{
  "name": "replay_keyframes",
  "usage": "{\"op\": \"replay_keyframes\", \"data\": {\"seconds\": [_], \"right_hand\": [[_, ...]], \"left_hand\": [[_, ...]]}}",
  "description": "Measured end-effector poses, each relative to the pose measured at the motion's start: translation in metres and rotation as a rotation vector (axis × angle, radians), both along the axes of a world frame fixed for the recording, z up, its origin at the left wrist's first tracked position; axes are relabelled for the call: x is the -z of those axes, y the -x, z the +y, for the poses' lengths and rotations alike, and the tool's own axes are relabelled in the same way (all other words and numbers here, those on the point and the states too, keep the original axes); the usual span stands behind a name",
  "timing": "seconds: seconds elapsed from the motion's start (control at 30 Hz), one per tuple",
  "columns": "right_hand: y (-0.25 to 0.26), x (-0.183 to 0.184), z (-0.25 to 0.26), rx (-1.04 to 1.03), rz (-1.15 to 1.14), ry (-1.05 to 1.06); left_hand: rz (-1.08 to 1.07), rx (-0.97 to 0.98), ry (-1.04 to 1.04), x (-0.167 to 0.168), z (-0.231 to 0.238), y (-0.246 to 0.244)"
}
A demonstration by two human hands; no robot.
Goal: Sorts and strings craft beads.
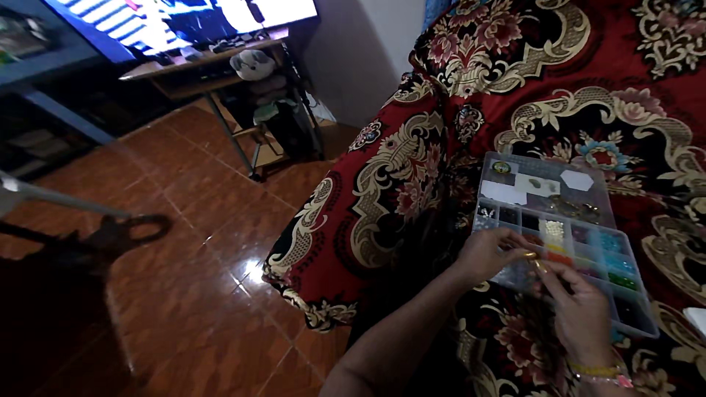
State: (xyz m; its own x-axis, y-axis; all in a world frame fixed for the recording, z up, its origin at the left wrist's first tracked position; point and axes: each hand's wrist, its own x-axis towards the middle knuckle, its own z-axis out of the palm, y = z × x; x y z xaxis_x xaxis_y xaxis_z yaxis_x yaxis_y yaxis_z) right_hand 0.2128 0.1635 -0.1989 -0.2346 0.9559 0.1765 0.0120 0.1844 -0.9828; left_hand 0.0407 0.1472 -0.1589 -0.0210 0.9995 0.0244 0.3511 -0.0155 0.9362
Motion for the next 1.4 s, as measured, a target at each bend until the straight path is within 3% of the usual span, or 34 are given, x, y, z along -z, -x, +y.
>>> {"op": "replay_keyframes", "data": {"seconds": [0.13,0.33,0.93,1.13,1.3,1.4], "right_hand": [[-0.003,0.001,0.005,0.035,0.011,0.008],[-0.006,0.002,0.009,0.073,-0.029,-0.045],[-0.001,0.0,0.005,0.053,0.042,0.04],[-0.003,-0.002,0.004,0.049,0.044,0.029],[-0.004,-0.008,0.001,0.056,0.02,0.012],[-0.003,-0.01,-0.001,0.065,0.008,0.021]], "left_hand": [[0.521,0.071,0.086,0.0,0.0,0.002],[0.855,0.185,0.224,0.001,0.003,-0.008],[0.88,0.2,0.16,0.012,0.003,-0.012],[0.671,0.108,0.104,0.01,0.002,-0.008],[0.1,-0.005,0.03,0.007,0.0,-0.005],[-0.268,-0.03,0.099,0.003,0.0,-0.007]]}}
